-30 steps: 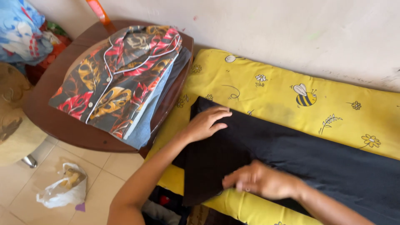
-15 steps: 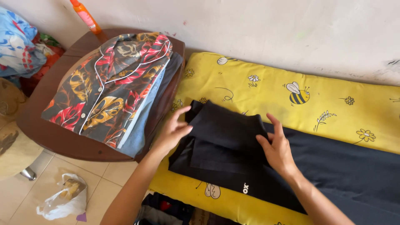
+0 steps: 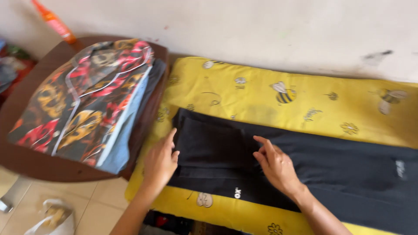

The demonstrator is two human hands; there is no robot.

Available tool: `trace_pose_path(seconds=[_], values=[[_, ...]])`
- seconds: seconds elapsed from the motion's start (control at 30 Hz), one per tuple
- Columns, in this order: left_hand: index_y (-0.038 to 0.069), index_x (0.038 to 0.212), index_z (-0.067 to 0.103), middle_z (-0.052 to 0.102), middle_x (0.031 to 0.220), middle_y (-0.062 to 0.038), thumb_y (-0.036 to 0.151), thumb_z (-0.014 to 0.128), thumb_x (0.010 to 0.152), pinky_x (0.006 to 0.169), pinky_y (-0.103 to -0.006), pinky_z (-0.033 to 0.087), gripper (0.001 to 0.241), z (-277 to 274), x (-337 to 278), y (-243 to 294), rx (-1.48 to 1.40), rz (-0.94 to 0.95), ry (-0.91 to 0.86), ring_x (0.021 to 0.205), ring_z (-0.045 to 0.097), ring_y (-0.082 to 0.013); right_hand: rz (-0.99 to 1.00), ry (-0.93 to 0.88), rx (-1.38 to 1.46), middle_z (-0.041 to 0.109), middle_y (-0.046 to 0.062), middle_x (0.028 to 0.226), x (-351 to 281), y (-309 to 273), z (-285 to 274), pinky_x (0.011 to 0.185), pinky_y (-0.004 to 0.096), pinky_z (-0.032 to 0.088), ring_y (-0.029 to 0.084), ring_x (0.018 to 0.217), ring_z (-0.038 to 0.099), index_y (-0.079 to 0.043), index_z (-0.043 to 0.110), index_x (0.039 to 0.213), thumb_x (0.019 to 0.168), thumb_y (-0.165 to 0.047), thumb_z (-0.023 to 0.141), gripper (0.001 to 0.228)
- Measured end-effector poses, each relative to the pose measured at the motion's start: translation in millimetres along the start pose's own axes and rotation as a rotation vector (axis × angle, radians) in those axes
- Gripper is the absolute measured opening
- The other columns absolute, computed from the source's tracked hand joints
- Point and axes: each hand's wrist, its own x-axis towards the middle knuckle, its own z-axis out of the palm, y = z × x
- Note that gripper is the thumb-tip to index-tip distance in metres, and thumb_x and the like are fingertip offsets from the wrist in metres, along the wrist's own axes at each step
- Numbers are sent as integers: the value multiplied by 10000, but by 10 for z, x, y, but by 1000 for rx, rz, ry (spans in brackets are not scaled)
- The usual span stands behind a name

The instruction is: The person irons a black t-shirt on a yellow ironing board, smoothing the fabric with an electric iron. They flip the shirt to iron the other side, then fold the garment neatly before placing the iron on top of the folded shirt.

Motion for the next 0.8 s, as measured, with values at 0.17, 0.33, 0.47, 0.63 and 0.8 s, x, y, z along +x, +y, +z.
trace_pose_path(seconds=[0.17,0.33,0.47,0.63,0.8], values=[[101,1375,625,696,1229,-149,222,696,929,935,-444,542,467,770,88,1516,30,956,585,1173,652,-345,-214,370,-353,645,151,1320,-210,1072,-633,1098,471,476,353,1365,544,-74,579,1469,972,-354,639,574],[137,1590,324,317,1601,-178,564,463,1010,1046,-758,287,734,1671,325,2310,241,833,-23,1486,264,-411,194,340,-635,396,101,1637,-606,2492,-1403,1175,575,303,340,1540,309,-134,384,1603,972,-517,472,744],[220,1609,299,192,1701,-98,710,476,947,1017,-842,224,842,1960,391,2245,402,811,77,1551,147,-364,659,197,-455,143,-12,1733,-923,2700,-1994,1208,667,92,282,1604,61,-220,214,1632,996,-633,222,759],[225,1625,242,142,1713,-98,733,397,968,1020,-835,235,845,1953,405,2278,465,816,55,1556,131,-368,531,90,-598,190,-32,1723,-1190,3054,-2154,1173,660,194,254,1598,130,-272,201,1638,978,-619,277,750],[178,1592,321,252,1678,-161,737,463,945,1040,-817,240,867,1949,87,2287,496,905,200,1540,244,-337,92,746,-964,766,101,1149,-823,3461,-2895,778,416,542,313,994,663,-136,832,1243,951,-526,847,488]])
